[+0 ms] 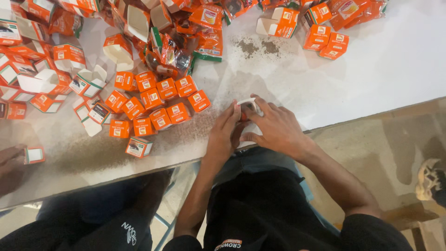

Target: The person picks up small orange product boxes and plastic-wrapped items from a pile on the table, places an item into a box, folds the box closed, and sets the finished box back on the table, repeating this with one box at a time.

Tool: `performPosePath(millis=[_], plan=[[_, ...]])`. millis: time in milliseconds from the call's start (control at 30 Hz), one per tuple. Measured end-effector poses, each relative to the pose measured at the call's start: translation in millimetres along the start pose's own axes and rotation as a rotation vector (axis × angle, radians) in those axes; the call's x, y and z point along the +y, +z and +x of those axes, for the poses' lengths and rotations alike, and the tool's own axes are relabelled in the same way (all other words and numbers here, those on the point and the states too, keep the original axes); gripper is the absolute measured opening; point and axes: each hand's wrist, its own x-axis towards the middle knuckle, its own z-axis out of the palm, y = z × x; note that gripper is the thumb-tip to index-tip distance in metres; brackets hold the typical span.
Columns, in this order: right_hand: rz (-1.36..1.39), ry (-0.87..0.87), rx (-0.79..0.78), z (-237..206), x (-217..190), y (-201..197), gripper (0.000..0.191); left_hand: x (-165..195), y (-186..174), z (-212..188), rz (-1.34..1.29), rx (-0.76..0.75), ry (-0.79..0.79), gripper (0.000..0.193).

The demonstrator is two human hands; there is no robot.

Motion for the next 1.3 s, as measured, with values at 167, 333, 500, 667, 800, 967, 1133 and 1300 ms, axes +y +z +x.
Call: performPosePath(millis=[167, 333, 500, 667, 800, 967, 1133, 1300], plan=[[0.166, -0.035, 0.193, -8.1, 12.3, 33.5, 0.076, 5.8, -6.8, 7.3, 0.064, -0.036, 0.052, 0.072], [0.629, 0.182, 0.512, -20.4, 14.6, 69.8, 0.063, 6.2, -4.1, 10.3, 0.109, -0.018, 0.014, 0.065], [0.278, -0.03, 0.455, -21.4, 13.8, 67.4, 0.053, 9.5, -7.5, 8.4, 0.117, -0.082, 0.072, 0.071], [0.227, -0.09, 0.444, -16.0, 9.8, 52.0, 0.05, 6.0, -7.5, 7.4, 0.265, -0.111, 0.069, 0.067], [0.325, -0.106, 0.508, -11.4, 9.1, 49.7, 0.042, 2.1, -1.3, 6.7, -0.068, -0.085, -0.201, 0.052], [0.328, -0.1, 0.514, -10.1, 10.5, 53.7, 0.038, 4.8, -7.5, 3.7, 0.201, -0.071, -0.013, 0.04], [0.315, -0.166, 0.568, -11.4, 11.5, 55.2, 0.037, 4.1, -17.8, 11.0, 0.228, -0.058, 0.079, 0.027], [0.252, -0.197, 0.702, -13.8, 14.4, 58.8, 0.019, -8.4, -15.0, 17.1, -0.033, -0.041, 0.149, 0.02]])
